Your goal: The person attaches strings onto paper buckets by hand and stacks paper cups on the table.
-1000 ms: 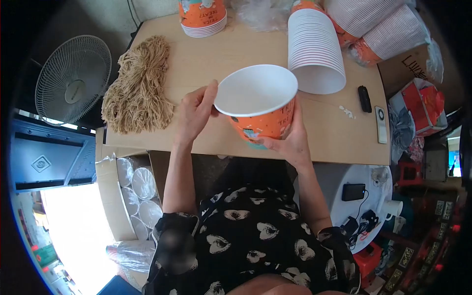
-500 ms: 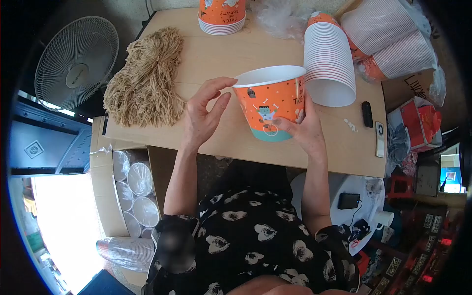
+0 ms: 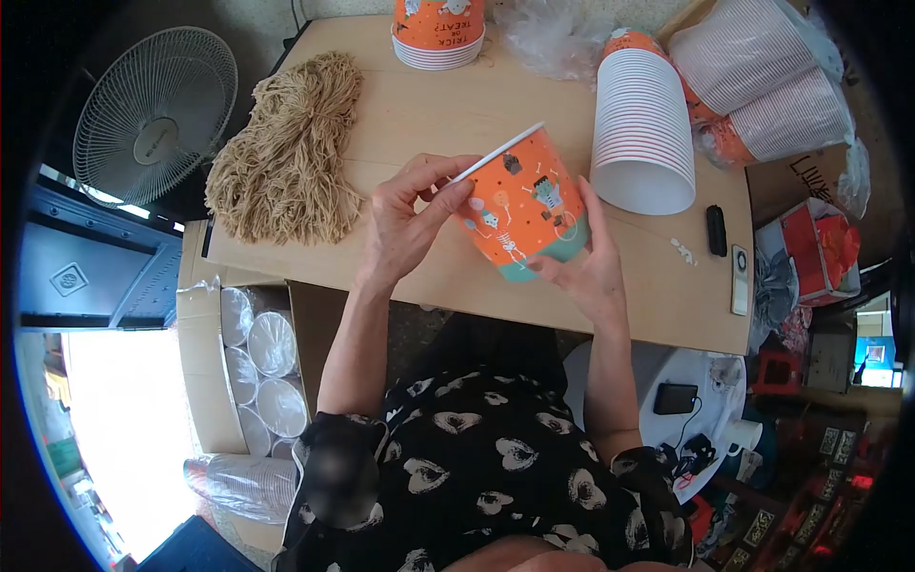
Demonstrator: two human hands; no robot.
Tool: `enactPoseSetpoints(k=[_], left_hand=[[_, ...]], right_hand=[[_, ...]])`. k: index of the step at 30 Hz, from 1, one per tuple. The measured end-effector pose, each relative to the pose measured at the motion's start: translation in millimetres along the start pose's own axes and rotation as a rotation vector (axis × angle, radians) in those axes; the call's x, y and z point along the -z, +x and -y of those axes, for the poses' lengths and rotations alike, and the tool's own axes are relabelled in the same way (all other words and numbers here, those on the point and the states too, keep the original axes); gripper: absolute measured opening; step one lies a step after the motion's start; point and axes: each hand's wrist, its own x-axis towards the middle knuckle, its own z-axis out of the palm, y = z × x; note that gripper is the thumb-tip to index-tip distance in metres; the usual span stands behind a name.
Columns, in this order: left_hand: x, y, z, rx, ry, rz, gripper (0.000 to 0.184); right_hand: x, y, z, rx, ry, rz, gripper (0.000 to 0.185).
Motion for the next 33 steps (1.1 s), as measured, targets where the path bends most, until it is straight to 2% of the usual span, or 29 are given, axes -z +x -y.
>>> enactPoseSetpoints(k=[4,6,8,22,27,33], left_hand=[[2.5,5.3,2.4,-0.138,0.226,0.047,0.024],[1.3,3.4,0.9,0.264,-0.272,0.16,0.027],[0.9,1.8,2.5,0.265,-0.312,0.155,0.027],[6.6,-1.0,0.6,0.299,-0.439,0.207,0.021],[0.8,-2.8,0.8,0.318,-0.384,0.103,0.015],[-0.7,-6.9,1.8,0.292,-0.392,0.107,0.016]], right_hand=[[-12.2,-6.8,4.3,-0.001,-0.224,-0.064,0.117],[-14.8,-9.1,4.9,-0.018,-0.27,-0.069,0.115],[-14.5,-8.7,1.9,0.044,-0.294,-0.081,0.114],[-22.5,-15.1,12.7,0.078,-0.294,-0.078,0.105],[-26.5,-21.2,13.3,0.059,-0.313,-0.09,0.107],[-25.5,-24.6,10.1,0.082,-0.315,-0.099,0.107]])
